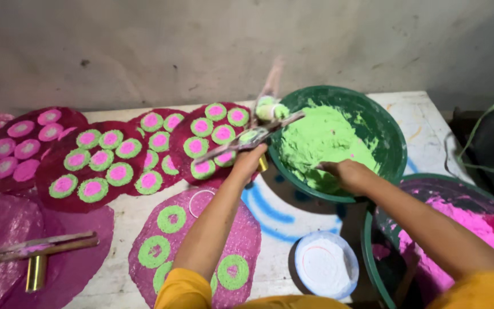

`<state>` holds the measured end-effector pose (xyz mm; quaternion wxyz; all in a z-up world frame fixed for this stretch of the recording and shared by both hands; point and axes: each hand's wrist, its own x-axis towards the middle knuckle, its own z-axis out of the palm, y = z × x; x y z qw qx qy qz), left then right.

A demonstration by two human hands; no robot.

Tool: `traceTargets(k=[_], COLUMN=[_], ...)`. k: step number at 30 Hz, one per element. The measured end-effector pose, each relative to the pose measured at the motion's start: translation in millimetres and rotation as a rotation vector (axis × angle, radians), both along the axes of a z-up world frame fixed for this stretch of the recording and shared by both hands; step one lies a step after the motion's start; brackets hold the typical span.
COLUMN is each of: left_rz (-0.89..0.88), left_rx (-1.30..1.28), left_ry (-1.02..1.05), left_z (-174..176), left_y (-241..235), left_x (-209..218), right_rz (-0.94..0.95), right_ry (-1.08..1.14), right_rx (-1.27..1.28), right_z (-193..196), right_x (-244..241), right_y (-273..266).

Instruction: The person forms decorative ring-shaped snacks by hand and using a wooden tool to apply green and pink dough onto circular bases.

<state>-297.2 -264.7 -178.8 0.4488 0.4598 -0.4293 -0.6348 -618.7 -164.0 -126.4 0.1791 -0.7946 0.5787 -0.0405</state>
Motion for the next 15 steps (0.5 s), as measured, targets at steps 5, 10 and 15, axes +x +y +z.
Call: traceTargets(k=[5, 10, 15], left_rz=[0.213, 0.124, -0.216], left_rx=[0.0, -0.757, -0.531], left_ry=[-0.435, -0.947, -0.691], left_z=[43.5, 106.7, 140.1], left_y=[53.5, 124.4, 173.4], left_x=[74.5, 115.2, 130.0], right_rz=[-0.032, -0.272, 0.221], right_ry=[-0.229, -0.565, -0.257], right_rx=[-0.01, 0.36, 0.173], right_z=[97.3, 172.3, 200.2], right_x=[-6.6, 33.1, 119.8], right_y=[32.3, 73.3, 81.3])
